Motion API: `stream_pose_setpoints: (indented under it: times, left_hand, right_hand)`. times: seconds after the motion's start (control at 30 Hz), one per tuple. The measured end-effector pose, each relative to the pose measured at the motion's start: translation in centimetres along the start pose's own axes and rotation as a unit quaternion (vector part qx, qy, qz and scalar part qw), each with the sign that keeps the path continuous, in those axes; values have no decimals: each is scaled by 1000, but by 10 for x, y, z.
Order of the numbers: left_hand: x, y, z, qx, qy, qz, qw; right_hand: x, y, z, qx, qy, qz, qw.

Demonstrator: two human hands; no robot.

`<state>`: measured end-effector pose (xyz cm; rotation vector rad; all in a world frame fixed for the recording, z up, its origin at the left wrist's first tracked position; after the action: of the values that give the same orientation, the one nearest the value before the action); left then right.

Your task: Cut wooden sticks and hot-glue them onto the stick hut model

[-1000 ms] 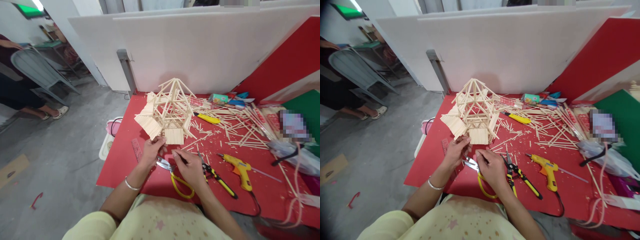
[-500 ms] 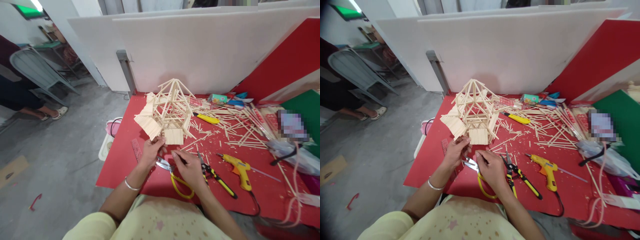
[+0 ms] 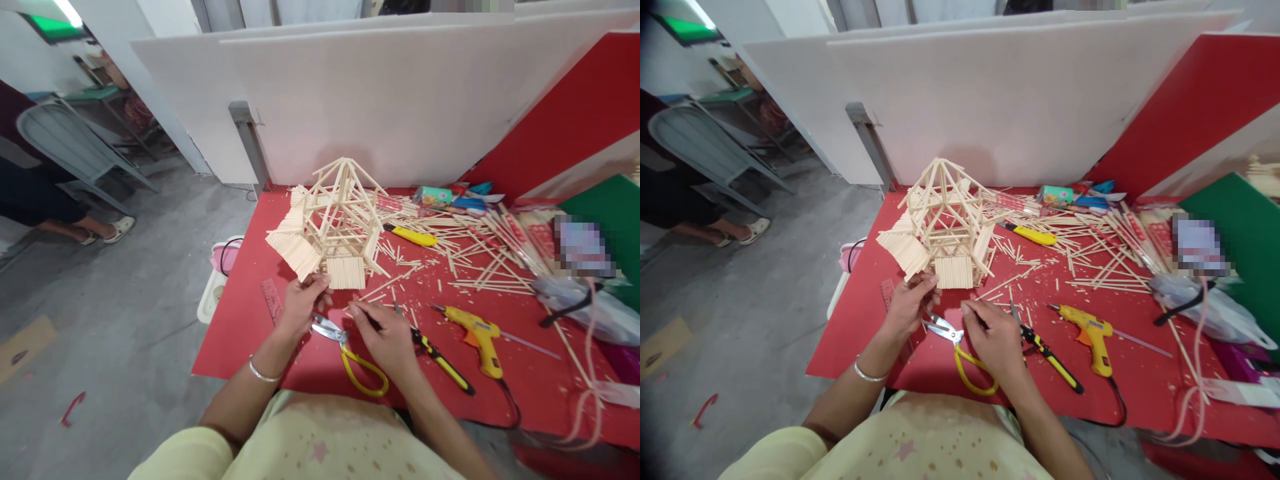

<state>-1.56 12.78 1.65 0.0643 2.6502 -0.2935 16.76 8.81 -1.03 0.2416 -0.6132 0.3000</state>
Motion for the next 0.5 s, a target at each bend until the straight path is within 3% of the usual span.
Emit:
stream_pose_setpoints:
  times: [0.1, 0.17, 0.23, 0.3, 0.33, 0.4, 0.5]
  left_hand:
    - [-4, -6, -8, 1, 15, -2, 1000]
    - [-2, -9, -8, -7, 26, -4, 1000]
    - [5, -8, -1, -18, 36, -8, 999]
    - [13, -5, 11, -25, 45, 0, 999]
    - [18, -3, 17, -28, 49, 3, 998]
    - [24, -1, 29, -27, 43, 11, 999]
    - [26, -1, 35, -29, 40, 20, 999]
  right_hand:
    - [32, -13, -31, -44, -57, -44, 996]
    - [65, -30, -59, -126, -132, -90, 979]
    - [99, -54, -86, -259, -233, -113, 931]
    - [124, -80, -111, -394, -312, -104, 858]
    - [132, -91, -121, -441, -324, -76, 834]
    - [139, -106, -140, -489, -289, -30, 822]
    - [138, -112, -161, -516, -235, -50, 822]
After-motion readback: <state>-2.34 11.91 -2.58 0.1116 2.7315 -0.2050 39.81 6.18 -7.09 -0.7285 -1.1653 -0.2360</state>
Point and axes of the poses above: each hand's wrist, its own y-axis towards the middle knuckle, its own x-axis out of the back of the hand, z = x × y, the point moved 1 cm from there along y, towards the middle knuckle, and after that the axes turned 15 degrees about z, right-handed, at the moved point
